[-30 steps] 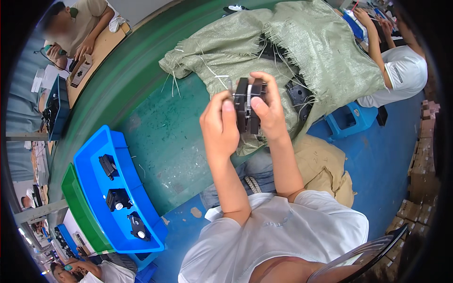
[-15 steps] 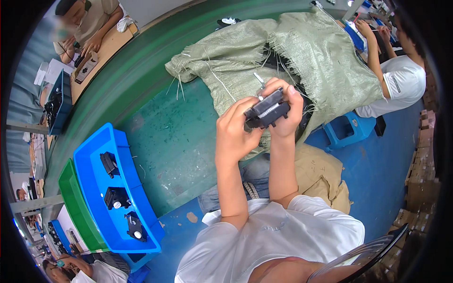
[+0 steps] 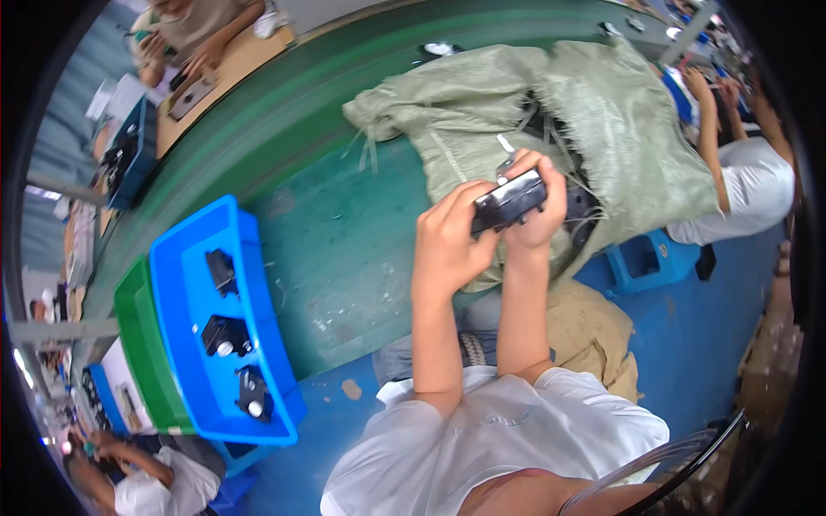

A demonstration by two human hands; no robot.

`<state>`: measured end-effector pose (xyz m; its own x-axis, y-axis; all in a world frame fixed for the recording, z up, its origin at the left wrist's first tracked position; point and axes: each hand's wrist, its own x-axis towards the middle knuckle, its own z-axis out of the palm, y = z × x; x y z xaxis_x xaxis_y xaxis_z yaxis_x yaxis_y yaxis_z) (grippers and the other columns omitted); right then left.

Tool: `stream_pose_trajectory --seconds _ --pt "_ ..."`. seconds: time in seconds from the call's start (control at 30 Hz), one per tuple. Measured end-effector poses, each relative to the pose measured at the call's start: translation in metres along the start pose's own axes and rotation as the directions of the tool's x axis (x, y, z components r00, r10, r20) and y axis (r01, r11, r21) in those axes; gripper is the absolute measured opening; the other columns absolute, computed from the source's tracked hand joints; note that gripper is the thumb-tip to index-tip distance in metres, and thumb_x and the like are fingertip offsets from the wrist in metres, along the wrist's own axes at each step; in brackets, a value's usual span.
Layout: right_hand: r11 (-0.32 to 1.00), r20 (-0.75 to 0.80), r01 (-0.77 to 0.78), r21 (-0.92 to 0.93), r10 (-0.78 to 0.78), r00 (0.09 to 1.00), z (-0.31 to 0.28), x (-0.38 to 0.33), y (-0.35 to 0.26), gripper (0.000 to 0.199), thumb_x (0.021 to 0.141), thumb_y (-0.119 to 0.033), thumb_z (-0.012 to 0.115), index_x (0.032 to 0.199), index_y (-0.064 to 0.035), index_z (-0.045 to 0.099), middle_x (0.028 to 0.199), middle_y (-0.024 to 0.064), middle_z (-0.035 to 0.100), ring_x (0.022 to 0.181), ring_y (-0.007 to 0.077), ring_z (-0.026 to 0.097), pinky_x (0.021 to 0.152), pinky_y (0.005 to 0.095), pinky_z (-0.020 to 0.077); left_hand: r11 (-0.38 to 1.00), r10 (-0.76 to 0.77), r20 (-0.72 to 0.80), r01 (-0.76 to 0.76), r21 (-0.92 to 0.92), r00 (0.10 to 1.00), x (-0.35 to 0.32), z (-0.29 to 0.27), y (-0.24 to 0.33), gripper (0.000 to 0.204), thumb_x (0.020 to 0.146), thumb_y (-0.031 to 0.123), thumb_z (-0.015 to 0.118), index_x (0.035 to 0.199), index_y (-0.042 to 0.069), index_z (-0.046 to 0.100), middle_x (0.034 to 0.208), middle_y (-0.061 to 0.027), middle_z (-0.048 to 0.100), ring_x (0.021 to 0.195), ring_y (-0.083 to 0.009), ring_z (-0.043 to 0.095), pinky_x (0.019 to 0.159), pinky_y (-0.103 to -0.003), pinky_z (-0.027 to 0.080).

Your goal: The person assembles mechanical components by fitting plastic casing covers onto gear units by hand, pressing them together, and placing the assembled parts into a tray.

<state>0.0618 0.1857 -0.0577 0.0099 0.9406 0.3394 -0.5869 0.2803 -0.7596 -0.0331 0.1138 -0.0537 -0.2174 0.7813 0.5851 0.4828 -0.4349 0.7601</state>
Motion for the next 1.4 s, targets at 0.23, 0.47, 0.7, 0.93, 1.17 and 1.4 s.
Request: stream_pose_trajectory --seconds 0.23,0.47,0.7,0.93,1.17,1.4 --pt "0.967 -0.088 -0.156 0.200 0.176 0.980 0.044 -0.029 -0.015 0.042 0.096 -0.031 0.035 0.101 0.0029 0.061 0.098 0.0147 0.062 0.089 0.0201 0.056 0.084 0.0320 0.0432 0.933 0.004 -0.048 0.013 0.359 0.999 -0.003 -0.053 0.034 0.047 0.060 0.008 0.081 0.105 0.002 0.067 0.102 -0.0125 0.071 0.083 -0.0275 0.065 0.077 -0.035 0.052" --pt "0.945 0.276 -0.328 0.016 0.311 0.909 0.015 -0.034 -0.002 0.033 0.091 -0.018 0.041 0.102 0.0043 0.063 0.098 0.0160 0.063 0.089 0.0221 0.058 0.083 0.0320 0.0461 0.354 -0.053 -0.444 0.432 0.829 0.895 -0.030 -0.195 0.085 0.040 0.077 0.018 0.076 0.109 0.000 0.061 0.091 -0.0158 0.067 0.072 -0.0321 0.062 0.066 -0.041 0.050" --pt "0.990 0.447 0.054 0.128 -0.106 0.888 0.007 -0.041 -0.050 0.026 0.088 -0.020 0.051 0.097 0.0011 0.062 0.098 0.0168 0.064 0.084 0.0203 0.056 0.075 0.0328 0.0468 -0.230 -0.240 -0.468 0.419 0.878 0.850 -0.056 -0.287 0.064 0.044 0.080 0.025 0.073 0.114 0.002 0.059 0.094 -0.0157 0.066 0.075 -0.0342 0.063 0.069 -0.042 0.052" --pt "0.936 0.498 0.273 0.223 -0.350 0.794 -0.003 -0.027 -0.118 0.024 0.097 -0.032 0.047 0.109 -0.0140 0.056 0.095 0.0073 0.058 0.081 0.0177 0.045 0.072 0.0314 0.0362 -0.374 -0.325 -0.318 0.188 0.908 0.890 -0.072 -0.336 0.044 0.047 0.082 0.027 0.070 0.121 0.004 0.058 0.103 -0.0147 0.065 0.082 -0.0338 0.063 0.078 -0.042 0.051" --pt "0.954 0.523 0.200 0.225 -0.291 0.801 0.003 -0.025 -0.120 0.020 0.097 -0.032 0.047 0.105 -0.0156 0.056 0.093 0.0059 0.058 0.080 0.0168 0.045 0.071 0.0300 0.0361 0.077 -0.411 0.039 -0.008 0.997 0.911 -0.091 -0.340 0.034 0.048 0.085 0.027 0.067 0.127 0.005 0.058 0.110 -0.0157 0.064 0.086 -0.0344 0.063 0.084 -0.040 0.050" --pt "0.952 0.517 0.102 0.288 -0.244 0.821 0.009 -0.032 -0.102 0.018 0.097 -0.023 0.047 0.097 -0.0084 0.058 0.087 0.0091 0.062 0.074 0.0183 0.049 0.068 0.0312 0.0416 0.221 -0.880 -0.162 0.687 0.692 0.446 -0.073 -0.390 0.008 0.053 0.087 0.029 0.065 0.133 0.003 0.055 0.118 -0.0180 0.061 0.089 -0.0352 0.063 0.086 -0.039 0.050"
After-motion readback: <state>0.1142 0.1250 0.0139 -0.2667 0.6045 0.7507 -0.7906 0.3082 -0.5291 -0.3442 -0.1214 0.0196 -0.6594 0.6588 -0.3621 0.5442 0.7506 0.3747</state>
